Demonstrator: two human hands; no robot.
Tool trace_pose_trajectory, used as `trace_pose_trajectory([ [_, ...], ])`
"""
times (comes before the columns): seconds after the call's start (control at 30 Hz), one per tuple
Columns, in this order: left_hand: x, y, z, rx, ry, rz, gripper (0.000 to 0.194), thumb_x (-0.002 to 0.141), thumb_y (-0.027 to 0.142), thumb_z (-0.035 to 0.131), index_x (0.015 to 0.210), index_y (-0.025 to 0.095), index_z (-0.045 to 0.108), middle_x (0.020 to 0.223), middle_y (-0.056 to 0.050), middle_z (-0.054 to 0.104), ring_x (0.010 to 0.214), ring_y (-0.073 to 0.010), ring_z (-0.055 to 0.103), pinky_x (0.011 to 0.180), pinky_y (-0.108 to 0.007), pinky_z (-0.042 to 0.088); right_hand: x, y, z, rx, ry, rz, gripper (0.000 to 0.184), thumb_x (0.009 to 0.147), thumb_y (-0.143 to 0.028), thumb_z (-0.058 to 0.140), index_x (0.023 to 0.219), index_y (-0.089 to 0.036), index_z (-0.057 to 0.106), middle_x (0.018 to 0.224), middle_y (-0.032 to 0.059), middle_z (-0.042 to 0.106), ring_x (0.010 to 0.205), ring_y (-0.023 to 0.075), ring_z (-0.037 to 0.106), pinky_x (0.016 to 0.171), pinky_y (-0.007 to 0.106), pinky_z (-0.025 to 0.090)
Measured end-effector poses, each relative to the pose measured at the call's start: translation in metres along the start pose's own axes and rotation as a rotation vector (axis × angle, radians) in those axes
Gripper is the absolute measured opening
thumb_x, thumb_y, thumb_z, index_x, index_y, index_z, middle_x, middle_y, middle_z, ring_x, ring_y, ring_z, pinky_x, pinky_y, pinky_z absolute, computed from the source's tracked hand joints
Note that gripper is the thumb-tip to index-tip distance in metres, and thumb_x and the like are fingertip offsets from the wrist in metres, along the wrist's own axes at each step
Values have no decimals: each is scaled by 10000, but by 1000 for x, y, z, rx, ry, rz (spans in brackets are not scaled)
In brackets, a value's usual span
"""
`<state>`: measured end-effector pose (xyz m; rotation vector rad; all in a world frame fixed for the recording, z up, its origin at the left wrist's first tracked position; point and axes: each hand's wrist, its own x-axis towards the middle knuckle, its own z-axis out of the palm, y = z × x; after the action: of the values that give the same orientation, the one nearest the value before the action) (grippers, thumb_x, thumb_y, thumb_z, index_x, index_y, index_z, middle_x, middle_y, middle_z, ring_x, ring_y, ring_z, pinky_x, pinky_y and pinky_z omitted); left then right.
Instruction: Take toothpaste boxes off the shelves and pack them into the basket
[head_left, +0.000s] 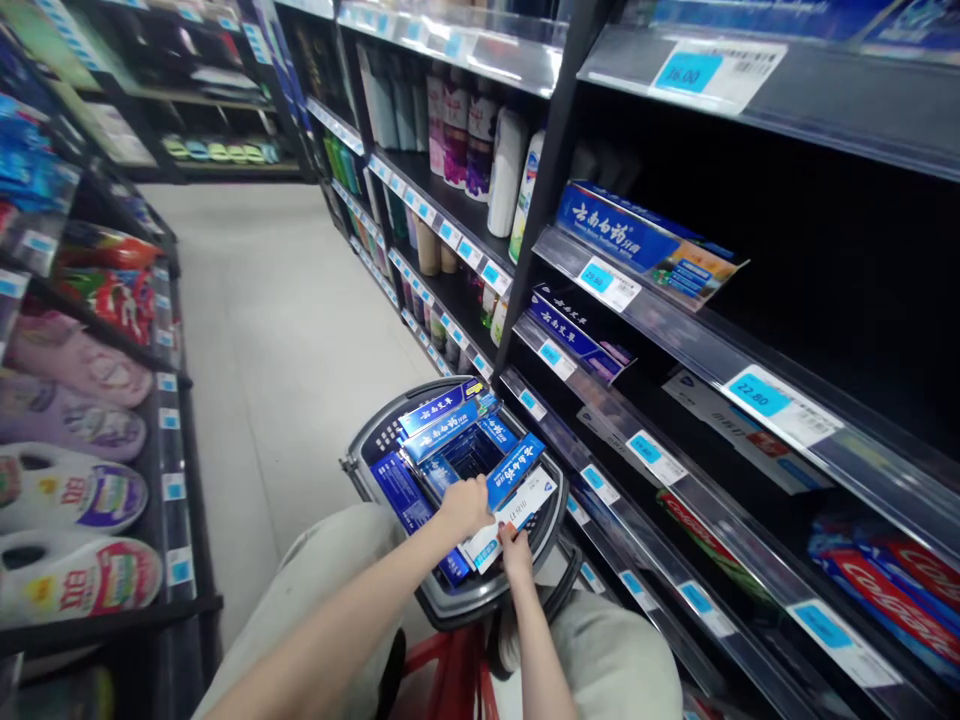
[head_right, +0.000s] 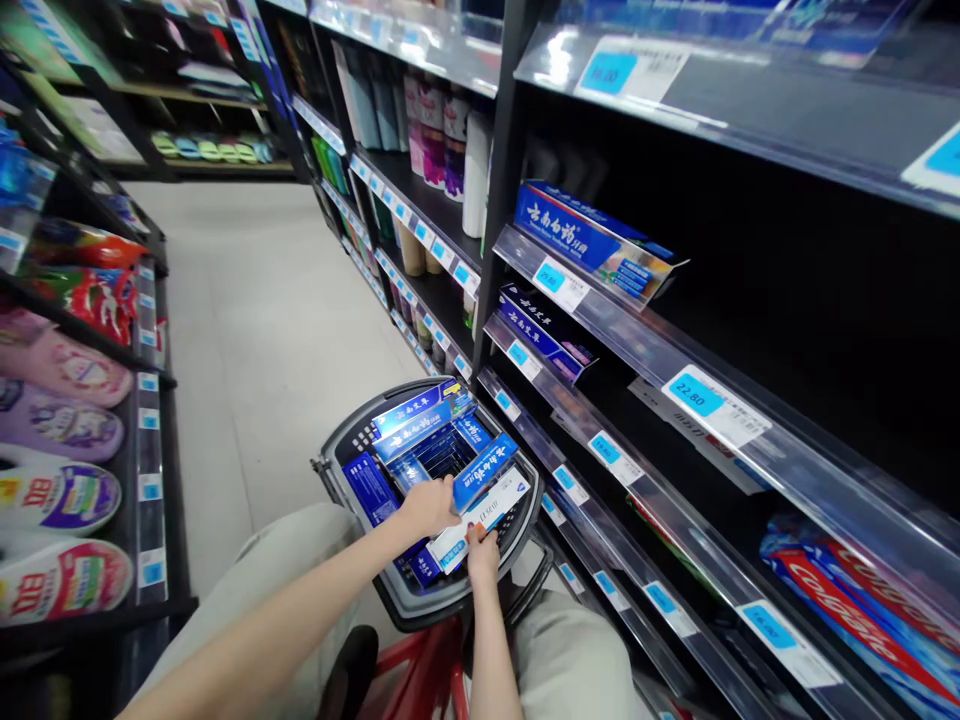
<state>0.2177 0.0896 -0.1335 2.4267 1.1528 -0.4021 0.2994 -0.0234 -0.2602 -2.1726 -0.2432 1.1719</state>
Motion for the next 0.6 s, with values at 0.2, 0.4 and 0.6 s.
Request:
trace_pose_trajectory([
  [0.2,1,-2,1,11,-2,-4,498,680,312,582,1104,58,523,999,-220,670,920,-358,655,754,-410,527,-8,-14,-1,-232,55,-39,286,901,-302,453,1060,-87,554,1105,220,647,1109,310,585,935,364,411],
  [0.4,2,-3,2,13,-6,17,506,681,322,590,1102,50,521,988,-224,669,923,-365,651,755,-408,523,-12,-16,2,-311,53,-52,361,925,-336,435,1133,-61,540,1122,218,641,1117,304,579,923,344,412],
  [0.6,1,-3,1,23,-6,26,485,685,295,596,1082,26,527,972,-238,663,925,-377,649,753,-414,520,-15,-16,5,-322,31,-53,413,933,-339,425,1179,-19,514,1146,236,622,1142,306,559,935,338,398],
])
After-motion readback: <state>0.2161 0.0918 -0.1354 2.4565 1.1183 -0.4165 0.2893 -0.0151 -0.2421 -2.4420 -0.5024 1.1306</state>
